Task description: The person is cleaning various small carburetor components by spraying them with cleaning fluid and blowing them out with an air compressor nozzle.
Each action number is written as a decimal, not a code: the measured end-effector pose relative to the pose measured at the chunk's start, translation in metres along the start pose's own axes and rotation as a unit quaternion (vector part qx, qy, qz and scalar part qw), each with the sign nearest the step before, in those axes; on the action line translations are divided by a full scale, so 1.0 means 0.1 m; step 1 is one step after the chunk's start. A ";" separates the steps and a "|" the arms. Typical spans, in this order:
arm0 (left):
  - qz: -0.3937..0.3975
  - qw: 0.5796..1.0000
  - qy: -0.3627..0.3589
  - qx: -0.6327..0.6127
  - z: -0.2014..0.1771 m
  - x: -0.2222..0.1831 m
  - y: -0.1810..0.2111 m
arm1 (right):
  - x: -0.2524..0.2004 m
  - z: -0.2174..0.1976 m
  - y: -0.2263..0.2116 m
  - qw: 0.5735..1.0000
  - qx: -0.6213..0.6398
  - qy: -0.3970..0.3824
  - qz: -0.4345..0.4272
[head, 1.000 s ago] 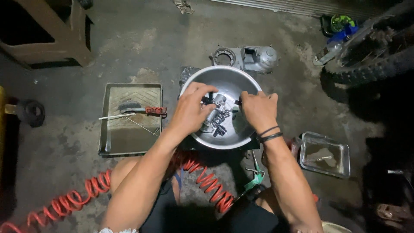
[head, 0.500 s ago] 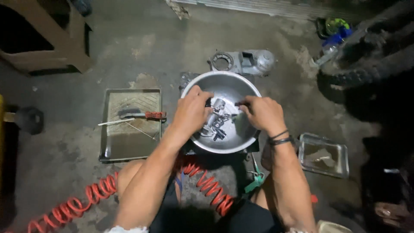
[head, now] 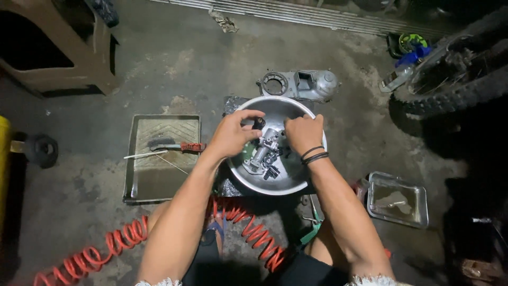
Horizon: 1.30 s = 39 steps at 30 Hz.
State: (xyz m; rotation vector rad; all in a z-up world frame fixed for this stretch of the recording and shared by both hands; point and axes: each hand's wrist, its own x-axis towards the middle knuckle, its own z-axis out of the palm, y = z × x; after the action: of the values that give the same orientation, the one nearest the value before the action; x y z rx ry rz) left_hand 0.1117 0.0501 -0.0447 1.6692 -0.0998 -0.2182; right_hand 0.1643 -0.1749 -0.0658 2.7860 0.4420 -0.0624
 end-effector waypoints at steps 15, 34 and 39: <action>0.124 0.990 -0.073 0.003 1.52 -0.37 0.36 | -1.89 -0.46 1.16 0.971 0.147 0.136 0.134; -0.070 0.960 -0.256 0.087 3.12 -0.34 -1.82 | -3.78 3.47 0.70 0.723 0.546 -0.148 0.396; -0.141 0.960 -0.242 0.009 3.10 -0.26 -1.92 | -3.28 3.54 0.51 0.636 0.583 -0.255 0.437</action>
State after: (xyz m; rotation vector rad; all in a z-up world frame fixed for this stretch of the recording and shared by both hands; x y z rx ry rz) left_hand 0.0118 -0.2253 -0.2627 1.6145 -0.2310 -0.8434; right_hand -0.1292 -0.4300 -0.3562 3.4145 -1.6814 -1.2452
